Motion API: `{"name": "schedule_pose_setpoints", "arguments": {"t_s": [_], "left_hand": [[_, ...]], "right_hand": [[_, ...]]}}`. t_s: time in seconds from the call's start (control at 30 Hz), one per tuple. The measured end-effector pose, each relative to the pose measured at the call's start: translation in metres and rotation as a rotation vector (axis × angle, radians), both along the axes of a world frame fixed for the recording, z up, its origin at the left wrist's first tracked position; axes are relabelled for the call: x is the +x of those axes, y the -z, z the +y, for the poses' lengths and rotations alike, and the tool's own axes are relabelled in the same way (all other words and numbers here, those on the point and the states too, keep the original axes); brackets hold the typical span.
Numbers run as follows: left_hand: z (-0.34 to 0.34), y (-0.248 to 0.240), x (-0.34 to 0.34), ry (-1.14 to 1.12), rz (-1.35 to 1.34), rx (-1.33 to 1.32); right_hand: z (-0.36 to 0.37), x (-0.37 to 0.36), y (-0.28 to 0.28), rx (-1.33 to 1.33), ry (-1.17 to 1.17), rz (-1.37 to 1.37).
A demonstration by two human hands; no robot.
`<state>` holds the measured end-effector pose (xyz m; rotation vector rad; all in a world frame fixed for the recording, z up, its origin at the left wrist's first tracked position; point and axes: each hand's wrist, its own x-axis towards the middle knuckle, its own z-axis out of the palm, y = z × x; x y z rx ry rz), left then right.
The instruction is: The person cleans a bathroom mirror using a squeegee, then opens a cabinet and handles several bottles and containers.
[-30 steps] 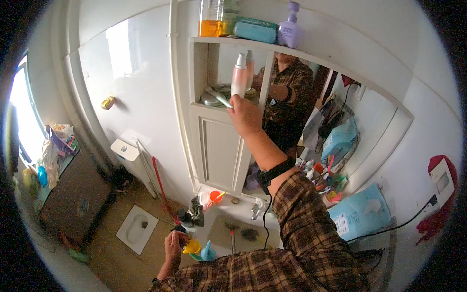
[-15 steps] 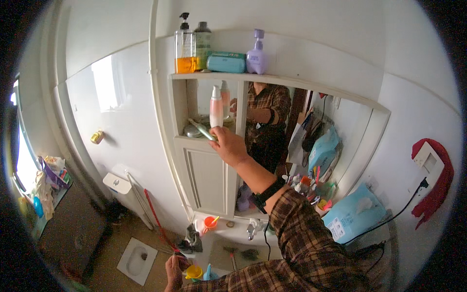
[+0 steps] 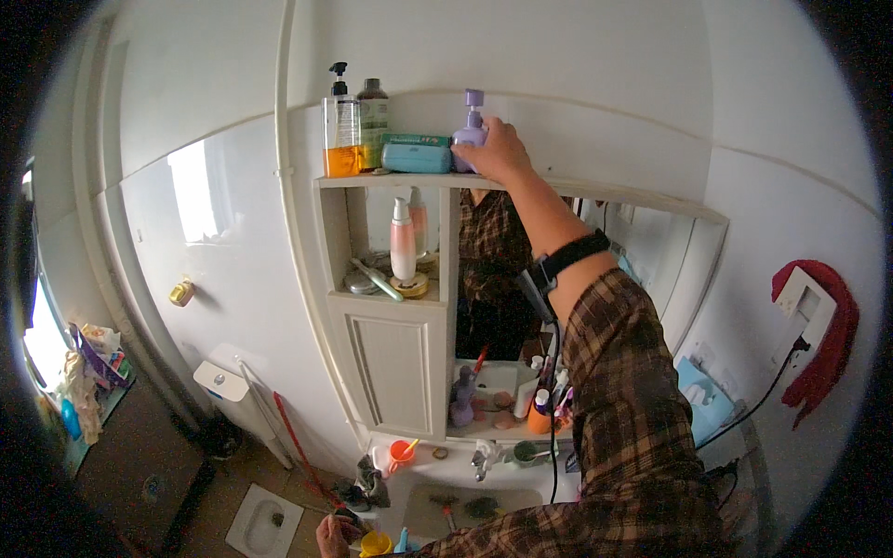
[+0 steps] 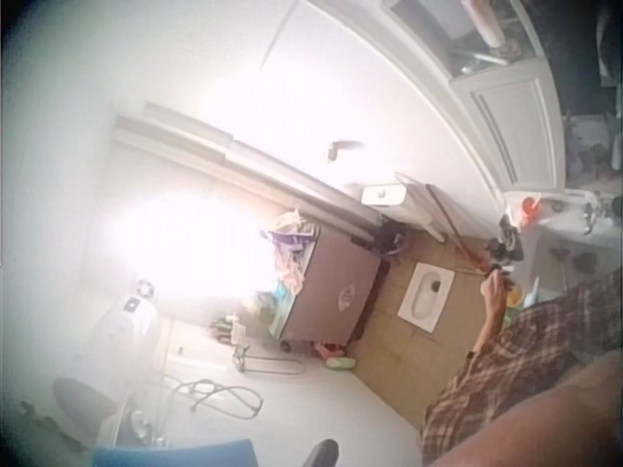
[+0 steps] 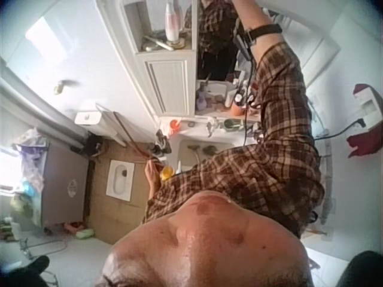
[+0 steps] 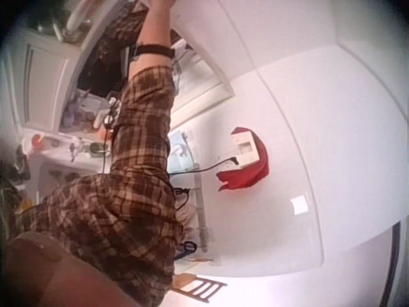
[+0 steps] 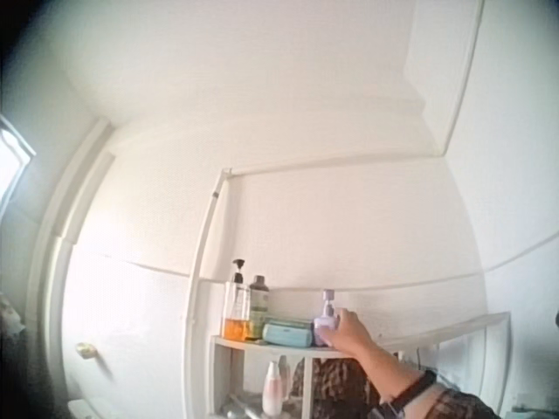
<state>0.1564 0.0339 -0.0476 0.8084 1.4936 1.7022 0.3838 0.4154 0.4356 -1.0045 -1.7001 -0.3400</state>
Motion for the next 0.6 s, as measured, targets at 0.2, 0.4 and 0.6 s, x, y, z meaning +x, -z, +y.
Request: {"name": "schedule_pose_setpoints", "arguments": {"t_s": [0.2,0.4,0.6], "left_hand": [[-0.002,0.003,-0.003,0.015,-0.069,-0.061],[0.003,0.010,-0.005,0.030,-0.066,-0.049],[0.003,0.009,-0.006,0.063,-0.037,-0.071]], "right_hand": [[0.016,0.004,-0.004,-0.317,-0.029,-0.113],[0.030,0.021,-0.004,-0.272,-0.147,0.151],[-0.015,0.039,-0.006,-0.408,-0.799,0.556]]}}
